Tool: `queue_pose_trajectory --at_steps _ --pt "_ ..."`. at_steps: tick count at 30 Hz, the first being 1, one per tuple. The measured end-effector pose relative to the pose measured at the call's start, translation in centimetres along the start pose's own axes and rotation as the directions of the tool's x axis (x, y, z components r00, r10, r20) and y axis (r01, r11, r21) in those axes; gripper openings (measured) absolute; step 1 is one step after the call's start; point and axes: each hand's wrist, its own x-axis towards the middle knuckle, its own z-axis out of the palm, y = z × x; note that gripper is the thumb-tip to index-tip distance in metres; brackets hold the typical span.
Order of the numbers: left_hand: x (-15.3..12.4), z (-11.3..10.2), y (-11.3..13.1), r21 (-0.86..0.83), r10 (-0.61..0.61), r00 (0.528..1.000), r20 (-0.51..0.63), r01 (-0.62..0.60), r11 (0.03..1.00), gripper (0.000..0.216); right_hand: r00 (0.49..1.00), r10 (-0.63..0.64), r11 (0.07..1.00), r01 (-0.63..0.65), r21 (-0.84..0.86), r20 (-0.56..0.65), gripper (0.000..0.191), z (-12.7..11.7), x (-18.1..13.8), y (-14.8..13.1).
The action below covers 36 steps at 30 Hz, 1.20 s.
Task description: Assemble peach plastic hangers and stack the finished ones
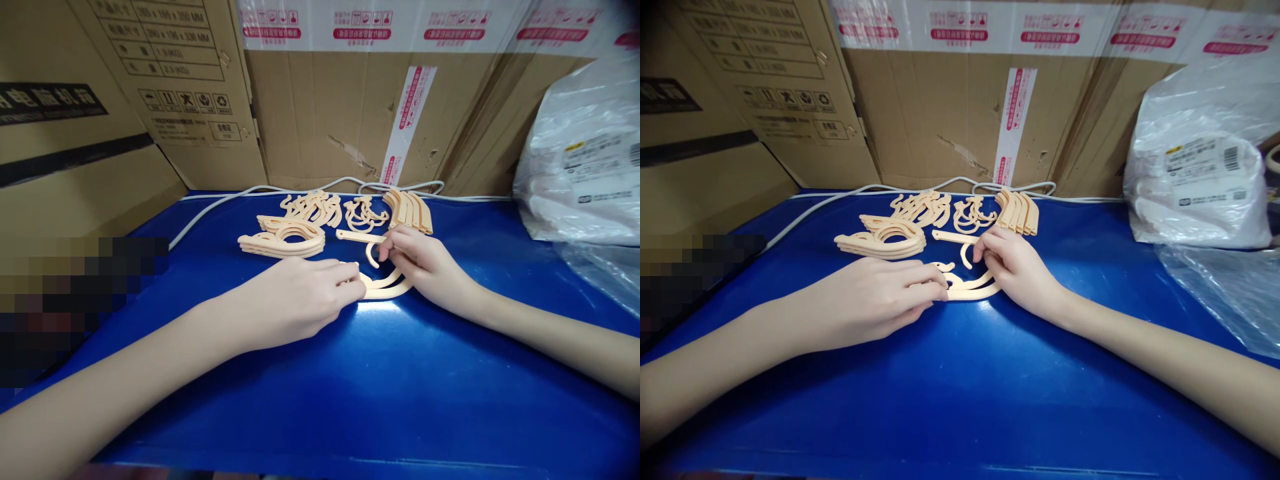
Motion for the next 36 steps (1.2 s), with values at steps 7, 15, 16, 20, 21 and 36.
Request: queue_pose_trajectory --at_steps 7,15,16,20,21,36 --pt "0.0 0.0 -0.1 0.044 0.002 1.0 -0.016 -0.001 0.999 0.02 0.998 -0.057 0.998 0.057 0.014 0.023 0.026 0.2 0.2 0.1" --pt "0.0 0.0 -0.1 0.076 0.016 0.998 -0.056 -0.012 0.997 0.019 0.992 -0.085 0.996 0.084 0.022 0.095 0.034 -0.1 0.2 -0.5" --pt "0.0 0.0 -0.1 0.082 0.017 0.998 -0.066 -0.012 0.997 0.018 0.99 -0.098 0.995 0.097 0.015 0.101 0.035 -0.1 0.2 -0.6" --pt "0.0 0.1 -0.1 0.087 0.02 0.997 -0.081 -0.013 0.996 0.016 0.985 -0.125 0.992 0.125 0.011 0.117 0.036 -0.2 0.2 -0.7" --pt "0.0 0.1 -0.1 0.081 0.02 0.997 -0.078 -0.014 0.997 0.016 0.984 -0.131 0.991 0.131 0.012 0.122 0.035 -0.2 0.2 -0.7" --pt "0.2 0.0 0.5 0.011 0.061 0.994 -0.096 -0.06 0.998 0.029 0.937 -0.216 0.975 0.193 0.109 0.275 0.029 -0.6 -0.1 -1.3"
